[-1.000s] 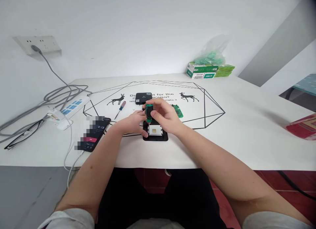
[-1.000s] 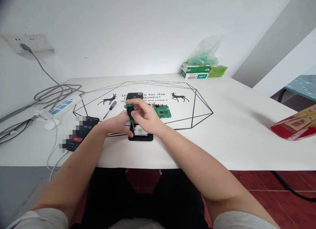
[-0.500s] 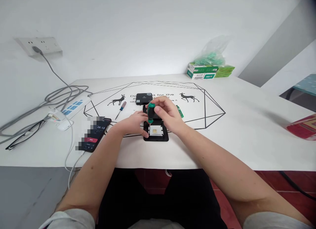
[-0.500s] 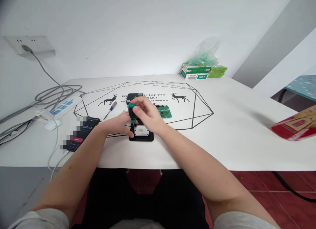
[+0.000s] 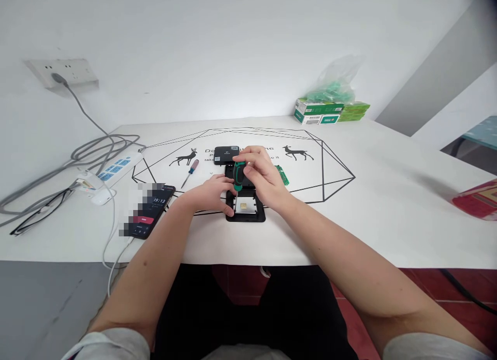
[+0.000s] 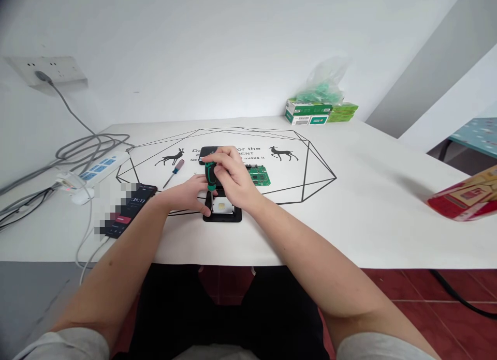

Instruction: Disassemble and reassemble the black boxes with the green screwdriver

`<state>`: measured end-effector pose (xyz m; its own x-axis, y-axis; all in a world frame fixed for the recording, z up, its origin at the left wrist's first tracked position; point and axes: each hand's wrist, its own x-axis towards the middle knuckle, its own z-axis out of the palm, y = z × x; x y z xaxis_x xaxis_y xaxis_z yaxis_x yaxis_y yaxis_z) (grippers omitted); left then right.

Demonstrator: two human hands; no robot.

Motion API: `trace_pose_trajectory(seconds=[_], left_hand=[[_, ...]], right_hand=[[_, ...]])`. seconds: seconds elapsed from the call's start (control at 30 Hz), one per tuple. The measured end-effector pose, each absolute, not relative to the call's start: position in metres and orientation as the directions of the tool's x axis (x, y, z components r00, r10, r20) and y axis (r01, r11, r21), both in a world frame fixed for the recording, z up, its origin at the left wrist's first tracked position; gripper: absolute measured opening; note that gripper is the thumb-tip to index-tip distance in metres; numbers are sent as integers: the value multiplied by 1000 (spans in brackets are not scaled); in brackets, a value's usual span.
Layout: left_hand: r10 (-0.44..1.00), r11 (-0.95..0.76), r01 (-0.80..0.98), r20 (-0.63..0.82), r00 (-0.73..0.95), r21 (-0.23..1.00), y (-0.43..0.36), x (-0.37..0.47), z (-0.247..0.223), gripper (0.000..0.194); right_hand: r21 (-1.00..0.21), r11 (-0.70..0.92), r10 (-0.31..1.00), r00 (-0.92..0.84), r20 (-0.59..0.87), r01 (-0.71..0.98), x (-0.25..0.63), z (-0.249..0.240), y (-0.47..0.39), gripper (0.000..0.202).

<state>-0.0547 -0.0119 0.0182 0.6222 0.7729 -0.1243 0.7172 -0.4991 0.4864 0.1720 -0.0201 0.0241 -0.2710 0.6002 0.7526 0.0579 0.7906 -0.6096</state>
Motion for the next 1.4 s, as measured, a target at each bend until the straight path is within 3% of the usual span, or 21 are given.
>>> trace_pose_trajectory(seconds=[0.1,0.27,0.43,0.57,0.73,0.9,1.03,1.2,1.4], left_hand=[[774,-493,719,-131,619,490,-12,-55,17,65],[774,-487,722,-140,617,492,-13,-54,19,65],[782,-476,716,-126,610,510,-16,-52,22,61],[769,-500,708,-120,628,499,-14,-51,21,63],[768,-501,710,-123,628,495,-12,-52,18,61],[785,-471,718,-127,606,513,-15,-53,21,64],[789,-459,724,-139,599,514,-16,-51,24,62],[798,-441,731,-144,585,521,-18,-49,26,58],[806,-442,725,-121,579,529,-20,-48,26,64]], right_hand=[[-599,797,595,-259,761,70,174,25,-19,31],[-680,734,656,-250,712,-9,170,22,-22,20],[-795,590,752,-262,605,-141,165,20,-25,53],[-825,530,765,-311,564,-195,164,20,-28,45],[-751,649,686,-334,647,-122,168,21,-26,28],[-600,796,589,-334,736,79,171,21,-20,30],[-591,804,580,-308,754,68,172,20,-19,33],[-695,717,640,-336,691,-63,171,21,-23,29],[-821,516,725,-385,571,-247,161,17,-30,50]])
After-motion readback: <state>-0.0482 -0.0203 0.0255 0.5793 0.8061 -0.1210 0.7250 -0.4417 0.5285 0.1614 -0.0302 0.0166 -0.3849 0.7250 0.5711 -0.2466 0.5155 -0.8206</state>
